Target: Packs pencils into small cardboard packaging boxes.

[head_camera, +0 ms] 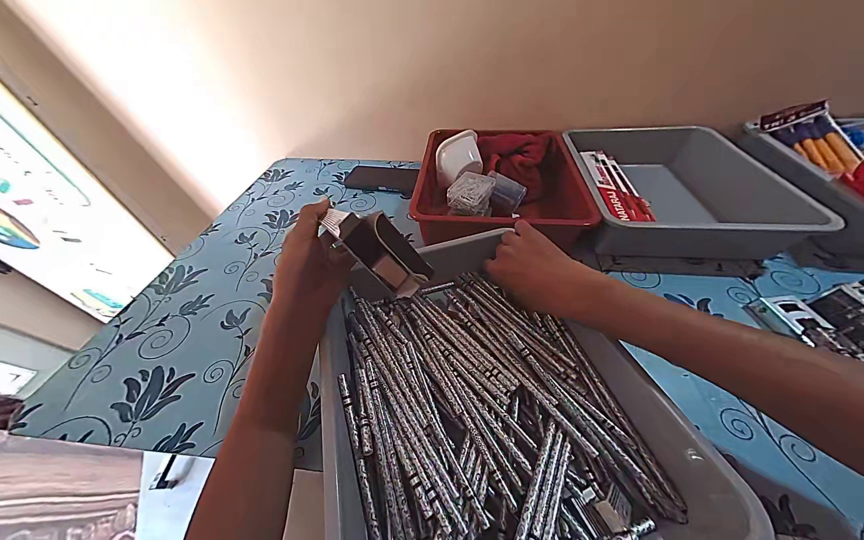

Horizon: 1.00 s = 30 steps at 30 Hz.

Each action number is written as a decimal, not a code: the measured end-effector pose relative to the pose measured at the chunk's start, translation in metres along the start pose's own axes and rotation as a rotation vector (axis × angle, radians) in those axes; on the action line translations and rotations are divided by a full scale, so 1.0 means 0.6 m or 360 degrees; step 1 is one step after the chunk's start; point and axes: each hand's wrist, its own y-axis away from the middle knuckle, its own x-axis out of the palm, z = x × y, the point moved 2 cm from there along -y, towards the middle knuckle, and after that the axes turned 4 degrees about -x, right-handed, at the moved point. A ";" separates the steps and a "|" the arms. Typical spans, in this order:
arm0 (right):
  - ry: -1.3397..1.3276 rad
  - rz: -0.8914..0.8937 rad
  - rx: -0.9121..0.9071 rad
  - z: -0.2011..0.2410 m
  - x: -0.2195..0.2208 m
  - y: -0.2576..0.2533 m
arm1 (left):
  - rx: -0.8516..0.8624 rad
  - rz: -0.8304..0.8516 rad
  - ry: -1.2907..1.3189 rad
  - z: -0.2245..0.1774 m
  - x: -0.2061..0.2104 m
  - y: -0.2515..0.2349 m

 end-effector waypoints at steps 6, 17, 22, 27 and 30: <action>-0.0167 -0.0153 -0.0192 -0.030 -0.008 0.015 | -0.0026 0.0033 -0.0023 0.000 -0.001 -0.003; 0.0127 -0.0897 -0.0056 -0.022 0.002 0.056 | -0.0020 -0.0008 -0.0099 0.002 -0.001 -0.006; 0.0110 -0.0960 -0.0088 -0.021 -0.010 0.072 | -0.0040 -0.0042 -0.0069 -0.001 0.002 -0.006; 0.0124 -0.0939 -0.0055 -0.034 -0.019 0.086 | -0.0056 -0.0007 -0.0046 0.001 -0.001 -0.008; 0.0027 -0.1069 -0.0070 -0.036 -0.049 0.111 | -0.0082 -0.0003 -0.0008 0.002 -0.001 -0.011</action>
